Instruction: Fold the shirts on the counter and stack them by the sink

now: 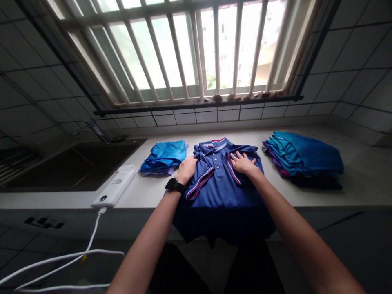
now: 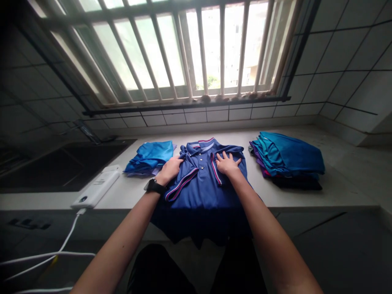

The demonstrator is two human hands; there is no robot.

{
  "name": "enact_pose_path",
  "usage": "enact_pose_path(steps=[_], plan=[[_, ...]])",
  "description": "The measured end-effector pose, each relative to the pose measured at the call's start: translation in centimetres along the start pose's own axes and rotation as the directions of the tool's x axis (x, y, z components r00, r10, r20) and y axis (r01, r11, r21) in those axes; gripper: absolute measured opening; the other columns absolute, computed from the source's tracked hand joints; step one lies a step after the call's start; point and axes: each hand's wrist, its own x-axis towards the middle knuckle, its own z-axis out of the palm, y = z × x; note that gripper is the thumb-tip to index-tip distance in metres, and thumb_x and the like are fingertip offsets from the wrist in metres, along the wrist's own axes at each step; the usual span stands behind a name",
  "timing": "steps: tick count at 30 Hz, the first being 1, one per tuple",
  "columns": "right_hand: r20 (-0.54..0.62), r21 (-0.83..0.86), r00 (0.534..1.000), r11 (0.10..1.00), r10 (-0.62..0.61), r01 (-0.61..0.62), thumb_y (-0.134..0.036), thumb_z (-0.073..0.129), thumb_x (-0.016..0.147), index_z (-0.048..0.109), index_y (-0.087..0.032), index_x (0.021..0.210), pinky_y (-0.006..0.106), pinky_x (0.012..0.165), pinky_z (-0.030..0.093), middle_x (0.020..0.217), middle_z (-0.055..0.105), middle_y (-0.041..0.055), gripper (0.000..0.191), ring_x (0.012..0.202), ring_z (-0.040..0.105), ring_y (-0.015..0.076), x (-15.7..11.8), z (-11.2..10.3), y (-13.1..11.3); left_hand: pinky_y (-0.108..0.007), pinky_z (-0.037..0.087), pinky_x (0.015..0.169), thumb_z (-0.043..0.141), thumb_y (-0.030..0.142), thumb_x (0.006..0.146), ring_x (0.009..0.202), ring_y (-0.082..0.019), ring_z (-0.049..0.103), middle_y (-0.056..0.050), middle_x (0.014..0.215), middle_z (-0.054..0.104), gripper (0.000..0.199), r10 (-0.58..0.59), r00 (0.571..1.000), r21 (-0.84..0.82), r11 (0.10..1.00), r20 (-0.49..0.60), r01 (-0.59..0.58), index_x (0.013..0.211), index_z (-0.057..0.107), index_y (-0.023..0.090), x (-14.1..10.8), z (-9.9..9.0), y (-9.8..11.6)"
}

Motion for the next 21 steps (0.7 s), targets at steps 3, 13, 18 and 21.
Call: enact_pose_path(steps=[3, 13, 18, 21], plan=[[0.005, 0.071, 0.995, 0.993, 0.097, -0.098, -0.042, 0.017, 0.109, 0.024, -0.034, 0.169, 0.081, 0.119, 0.015, 0.179, 0.012, 0.0033, 0.061, 0.163, 0.011, 0.0382, 0.7, -0.2, -0.5, -0.033, 0.051, 0.097, 0.039, 0.008, 0.098, 0.116, -0.026, 0.065, -0.014, 0.131, 0.068, 0.04, -0.014, 1.0, 0.07, 0.997, 0.011, 0.014, 0.107, 0.078, 0.018, 2.2, 0.0, 0.3], [-0.193, 0.131, 0.975, 0.988, 0.11, -0.085, -0.038, 0.019, 0.108, 0.048, -0.026, 0.159, 0.073, 0.123, 0.023, 0.172, 0.034, 0.0086, 0.06, 0.157, 0.029, 0.0366, 3.5, -1.1, -0.2, -0.035, 0.051, 0.105, 0.042, 0.002, 0.09, 0.124, -0.027, 0.065, -0.016, 0.133, 0.068, 0.051, -0.124, 0.968, -0.118, 0.988, -0.218, 0.1, 0.133, 0.065, 0.018, 5.4, 1.4, -1.3], [-0.423, 0.376, 0.827, 0.902, 0.371, -0.212, -0.029, 0.029, 0.106, 0.038, -0.013, 0.16, 0.047, 0.12, 0.039, 0.155, 0.052, 0.0203, 0.057, 0.142, 0.049, 0.033, 3.6, -2.6, 1.4, -0.039, 0.049, 0.112, 0.066, 0.006, 0.074, 0.128, -0.03, 0.064, -0.015, 0.136, 0.07, 0.082, -0.206, 0.921, -0.415, 0.908, -0.332, 0.054, 0.153, 0.044, 0.016, 6.0, 1.4, -2.2], [-0.369, 0.467, 0.804, 0.841, 0.467, -0.274, -0.018, 0.052, 0.093, 0.022, -0.004, 0.165, 0.043, 0.115, 0.045, 0.153, 0.051, 0.0266, 0.079, 0.138, 0.054, 0.0346, 4.1, -2.5, 2.7, -0.04, 0.049, 0.112, 0.075, 0.02, 0.079, 0.125, -0.029, 0.067, -0.013, 0.123, 0.077, 0.078, -0.328, 0.896, -0.598, 0.796, -0.299, 0.091, 0.151, 0.044, 0.015, 6.5, 1.3, -2.3]])
